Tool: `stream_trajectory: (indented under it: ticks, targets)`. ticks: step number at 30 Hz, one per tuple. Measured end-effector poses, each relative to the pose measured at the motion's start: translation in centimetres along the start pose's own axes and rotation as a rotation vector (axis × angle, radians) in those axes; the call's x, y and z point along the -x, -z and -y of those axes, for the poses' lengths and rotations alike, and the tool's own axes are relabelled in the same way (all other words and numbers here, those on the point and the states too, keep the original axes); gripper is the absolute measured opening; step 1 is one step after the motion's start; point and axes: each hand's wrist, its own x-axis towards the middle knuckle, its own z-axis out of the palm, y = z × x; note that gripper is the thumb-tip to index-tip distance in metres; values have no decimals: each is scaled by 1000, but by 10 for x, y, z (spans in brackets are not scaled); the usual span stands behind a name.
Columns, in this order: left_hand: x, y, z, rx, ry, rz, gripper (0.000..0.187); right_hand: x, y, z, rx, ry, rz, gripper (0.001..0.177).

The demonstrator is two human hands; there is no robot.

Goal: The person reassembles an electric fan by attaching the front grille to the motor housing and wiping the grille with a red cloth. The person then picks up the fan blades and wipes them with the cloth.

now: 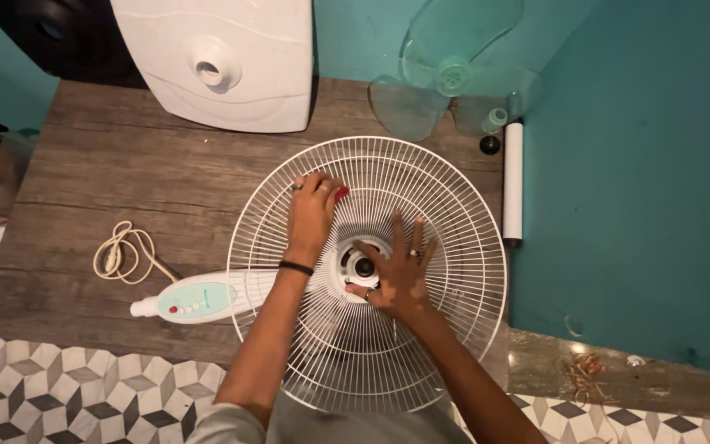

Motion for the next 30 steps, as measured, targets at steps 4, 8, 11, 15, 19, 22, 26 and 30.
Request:
stream_trajectory:
  ticks: [4, 8, 11, 15, 19, 22, 26, 30]
  targets:
    - [16, -5, -15, 47, -68, -48, 23, -1, 2, 3, 3, 23, -1, 85]
    - [24, 3, -12, 231, -179, 104, 23, -4, 5, -1, -10, -4, 49, 88]
    - [4, 11, 17, -41, -238, 83, 21, -3, 1, 4, -40, 41, -16, 86]
    - [-18, -25, 21, -105, 53, -151, 15, -6, 1, 6, -84, 65, -44, 84]
    - [-32, -80, -9, 276, 510, 135, 34, -9, 5, 4, -77, 56, -39, 85]
    - [-36, -100, -36, 339, -39, 301, 27, -9, 10, 8, -112, 2, 99, 75]
    - [-42, -97, -64, 508, -514, 506, 30, -13, 18, 16, -60, -23, 230, 77]
    - [-42, -75, -62, 217, -581, 498, 36, -12, 24, 18, -57, -21, 227, 79]
